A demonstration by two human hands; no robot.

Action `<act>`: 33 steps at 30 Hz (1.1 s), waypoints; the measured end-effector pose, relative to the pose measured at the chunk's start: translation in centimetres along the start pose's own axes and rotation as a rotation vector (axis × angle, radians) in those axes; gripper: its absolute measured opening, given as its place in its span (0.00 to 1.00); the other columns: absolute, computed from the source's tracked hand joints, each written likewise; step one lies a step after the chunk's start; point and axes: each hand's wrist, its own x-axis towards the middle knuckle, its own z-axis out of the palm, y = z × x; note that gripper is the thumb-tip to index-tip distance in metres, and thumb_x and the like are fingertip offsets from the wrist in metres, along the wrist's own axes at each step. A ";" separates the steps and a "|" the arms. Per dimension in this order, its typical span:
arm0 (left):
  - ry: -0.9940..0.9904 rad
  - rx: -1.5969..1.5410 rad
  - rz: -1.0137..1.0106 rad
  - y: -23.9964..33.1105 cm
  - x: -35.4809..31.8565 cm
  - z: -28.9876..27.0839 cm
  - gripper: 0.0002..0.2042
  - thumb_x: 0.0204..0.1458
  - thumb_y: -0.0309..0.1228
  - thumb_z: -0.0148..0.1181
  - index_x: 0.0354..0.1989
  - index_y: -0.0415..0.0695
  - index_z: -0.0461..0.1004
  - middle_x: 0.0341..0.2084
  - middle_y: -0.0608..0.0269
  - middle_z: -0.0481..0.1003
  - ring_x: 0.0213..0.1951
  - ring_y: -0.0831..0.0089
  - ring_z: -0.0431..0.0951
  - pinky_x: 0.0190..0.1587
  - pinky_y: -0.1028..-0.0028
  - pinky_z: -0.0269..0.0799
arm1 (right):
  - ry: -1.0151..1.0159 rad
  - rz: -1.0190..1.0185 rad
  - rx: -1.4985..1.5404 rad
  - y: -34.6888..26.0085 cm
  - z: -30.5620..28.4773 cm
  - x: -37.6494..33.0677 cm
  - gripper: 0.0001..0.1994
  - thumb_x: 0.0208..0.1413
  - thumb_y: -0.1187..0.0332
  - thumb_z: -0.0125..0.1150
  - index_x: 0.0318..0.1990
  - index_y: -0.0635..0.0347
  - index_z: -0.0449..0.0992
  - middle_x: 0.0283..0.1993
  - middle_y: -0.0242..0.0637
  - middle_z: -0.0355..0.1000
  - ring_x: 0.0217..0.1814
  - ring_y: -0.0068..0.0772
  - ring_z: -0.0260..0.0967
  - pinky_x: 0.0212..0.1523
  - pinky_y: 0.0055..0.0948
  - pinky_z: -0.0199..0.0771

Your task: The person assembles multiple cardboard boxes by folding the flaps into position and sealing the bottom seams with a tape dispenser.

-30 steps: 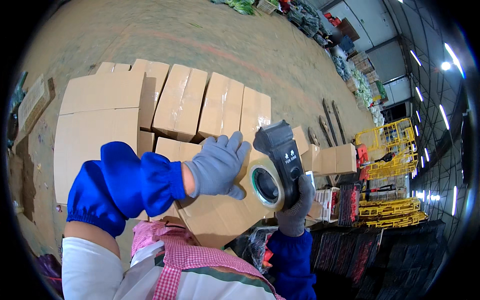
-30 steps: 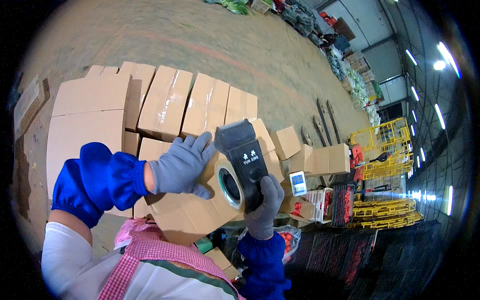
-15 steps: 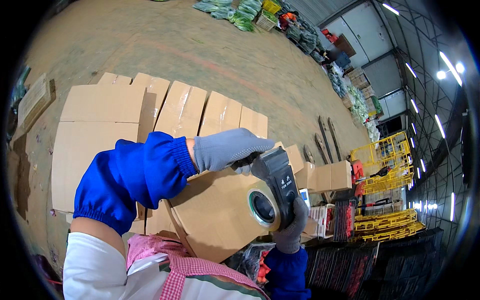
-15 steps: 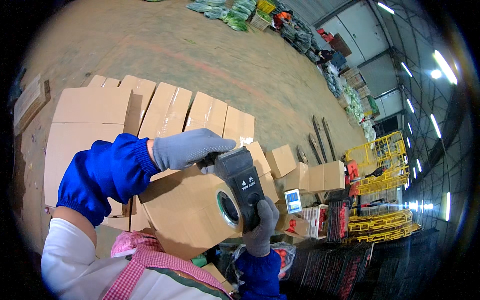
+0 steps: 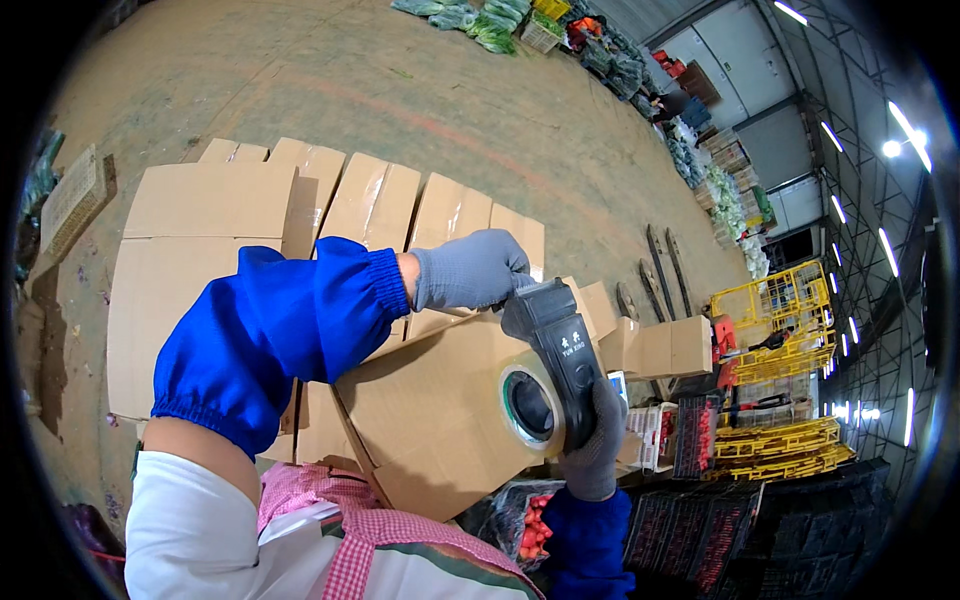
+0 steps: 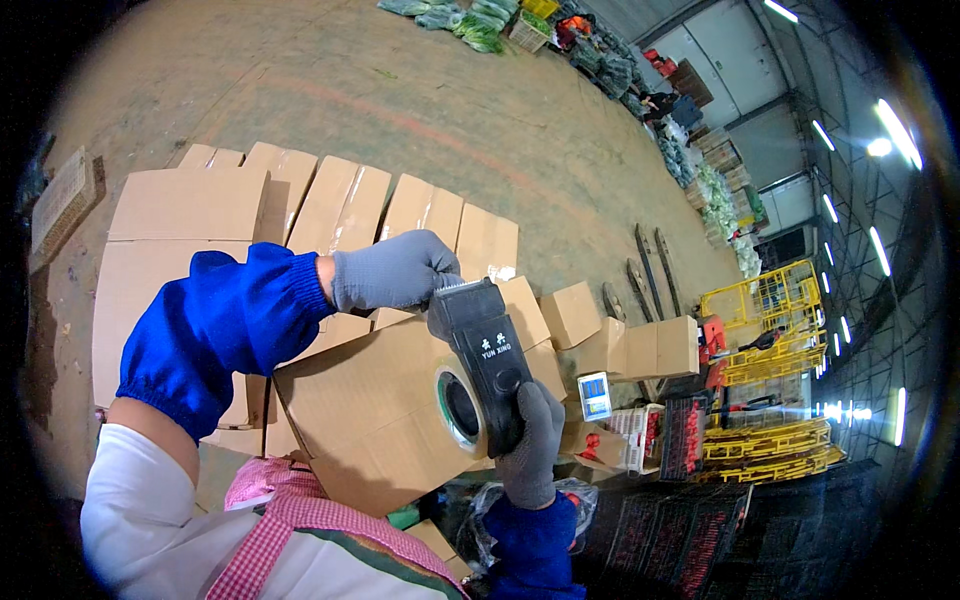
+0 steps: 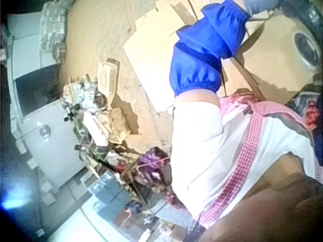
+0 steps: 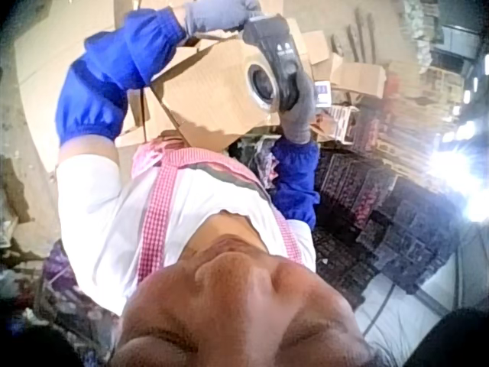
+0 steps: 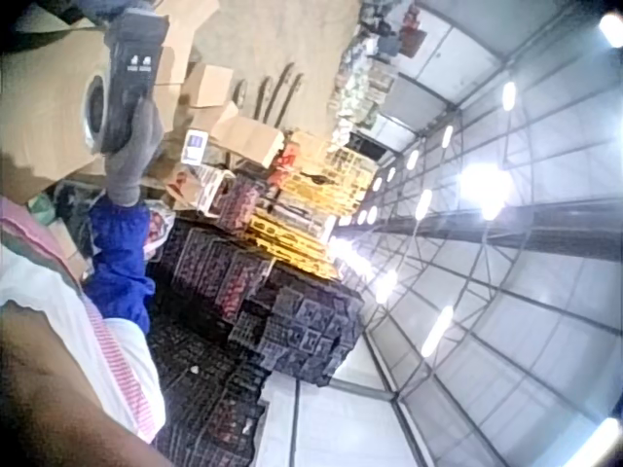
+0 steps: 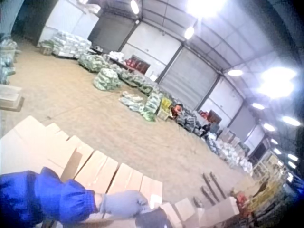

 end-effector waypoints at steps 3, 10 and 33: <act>-0.017 -0.005 -0.004 -0.3 0.7 0.0 0.14 0.50 0.34 0.56 0.20 0.37 0.76 0.13 0.58 0.71 0.17 0.74 0.69 0.22 0.73 0.66 | -0.038 0.202 0.126 1.0 -0.4 -0.3 0.17 0.53 0.77 0.59 0.51 0.66 0.65 0.48 0.49 0.67 0.47 0.44 0.67 0.47 0.37 0.69; 0.110 -0.094 -0.226 -4.1 0.8 -3.2 0.12 0.54 0.35 0.58 0.23 0.41 0.77 0.14 0.68 0.70 0.17 0.81 0.67 0.19 0.80 0.63 | 0.112 0.609 0.484 -6.3 -0.1 2.2 0.10 0.59 0.66 0.50 0.34 0.66 0.71 0.28 0.37 0.69 0.25 0.25 0.67 0.25 0.21 0.66; -0.057 0.251 -0.220 -16.0 -4.6 3.3 0.21 0.61 0.48 0.44 0.53 0.46 0.72 0.45 0.46 0.75 0.46 0.54 0.76 0.49 0.63 0.70 | 0.108 0.573 0.311 -7.1 1.1 2.4 0.14 0.61 0.66 0.46 0.26 0.66 0.70 0.24 0.32 0.62 0.25 0.20 0.58 0.26 0.23 0.59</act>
